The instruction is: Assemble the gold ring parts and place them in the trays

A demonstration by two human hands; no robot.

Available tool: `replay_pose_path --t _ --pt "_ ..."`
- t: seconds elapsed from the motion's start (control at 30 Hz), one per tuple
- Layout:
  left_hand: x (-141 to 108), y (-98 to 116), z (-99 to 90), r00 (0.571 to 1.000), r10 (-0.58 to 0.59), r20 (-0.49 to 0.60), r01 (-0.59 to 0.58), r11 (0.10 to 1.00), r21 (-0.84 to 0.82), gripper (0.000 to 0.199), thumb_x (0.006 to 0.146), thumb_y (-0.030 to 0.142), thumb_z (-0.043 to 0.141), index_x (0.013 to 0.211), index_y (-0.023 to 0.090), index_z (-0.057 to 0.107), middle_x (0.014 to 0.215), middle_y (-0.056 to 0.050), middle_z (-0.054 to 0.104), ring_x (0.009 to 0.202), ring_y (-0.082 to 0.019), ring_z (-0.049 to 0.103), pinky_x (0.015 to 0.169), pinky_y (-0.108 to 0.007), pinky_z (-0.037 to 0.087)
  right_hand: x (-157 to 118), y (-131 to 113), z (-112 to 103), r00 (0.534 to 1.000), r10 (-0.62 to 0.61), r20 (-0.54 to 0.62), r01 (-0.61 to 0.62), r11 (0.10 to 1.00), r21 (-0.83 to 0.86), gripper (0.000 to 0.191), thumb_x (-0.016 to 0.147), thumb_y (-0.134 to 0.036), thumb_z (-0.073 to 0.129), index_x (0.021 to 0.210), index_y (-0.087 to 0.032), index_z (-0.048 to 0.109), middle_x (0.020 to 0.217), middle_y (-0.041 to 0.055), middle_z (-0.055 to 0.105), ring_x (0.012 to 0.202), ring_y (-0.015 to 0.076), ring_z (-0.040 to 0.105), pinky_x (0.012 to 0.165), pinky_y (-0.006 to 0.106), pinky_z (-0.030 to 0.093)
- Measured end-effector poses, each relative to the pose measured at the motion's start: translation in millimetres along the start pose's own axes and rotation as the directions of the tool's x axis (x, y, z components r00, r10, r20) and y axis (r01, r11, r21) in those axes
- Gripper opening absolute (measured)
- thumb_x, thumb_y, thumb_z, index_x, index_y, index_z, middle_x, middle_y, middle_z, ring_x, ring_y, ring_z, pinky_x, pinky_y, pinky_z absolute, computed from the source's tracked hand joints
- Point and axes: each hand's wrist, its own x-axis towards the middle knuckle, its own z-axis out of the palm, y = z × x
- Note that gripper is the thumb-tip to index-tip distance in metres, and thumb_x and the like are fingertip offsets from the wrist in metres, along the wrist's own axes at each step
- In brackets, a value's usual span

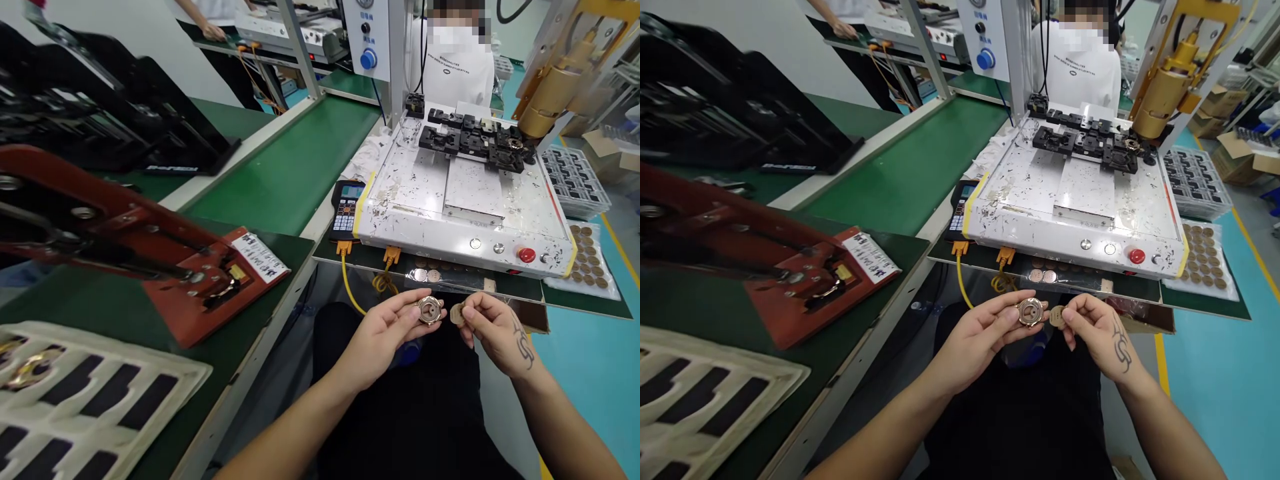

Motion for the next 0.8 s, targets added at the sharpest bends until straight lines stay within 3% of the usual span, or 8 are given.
replay_pose_path --t 0.13,0.23,0.47,0.8 --pt "-4 -1 -0.6 1.0 0.019 0.005 -0.019 1.0 0.007 0.044 0.094 0.04 0.085 0.131 0.018 0.078 0.124 -0.014 0.082 0.121 -0.032 0.077 0.111 -0.049 0.061 1 0 1 0.997 0.02 0.073 -0.019 1.0 -0.006 0.028 0.104 -0.045 0.072 0.091 -0.021 0.065 0.076 -0.0003 0.066 0.062 0.0122 0.055 0.06 0.027 0.043" --pt "-6 -1 -0.9 1.0 0.027 0.009 -0.027 1.0 0.008 0.044 0.095 0.04 0.084 0.132 0.018 0.078 0.123 -0.013 0.082 0.119 -0.031 0.077 0.111 -0.049 0.062 2 -8 7 0.996 -0.038 0.075 0.046 0.994 -0.1 0.028 0.105 -0.044 0.071 0.09 -0.022 0.065 0.088 0.0012 0.066 0.067 0.0125 0.053 0.065 0.028 0.043" --pt "-11 -2 2.7 0.998 0.061 0.0 -0.061 0.997 0.037 0.047 0.094 0.043 0.084 0.134 0.018 0.077 0.127 -0.014 0.081 0.12 -0.032 0.077 0.11 -0.048 0.062 3 -26 31 0.97 -0.229 0.085 0.244 0.902 -0.356 0.023 0.103 -0.04 0.07 0.089 -0.023 0.067 0.12 0.0069 0.065 0.106 0.0222 0.063 0.092 0.034 0.05" --pt "-17 -6 4.2 0.997 0.072 -0.003 -0.071 0.994 0.082 0.049 0.096 0.045 0.081 0.137 0.018 0.075 0.131 -0.013 0.079 0.124 -0.034 0.074 0.111 -0.05 0.061 3 -22 41 0.971 -0.228 0.07 0.238 0.903 -0.358 0.024 0.102 -0.04 0.07 0.086 -0.023 0.067 0.113 0.0069 0.067 0.102 0.0227 0.064 0.088 0.034 0.054"
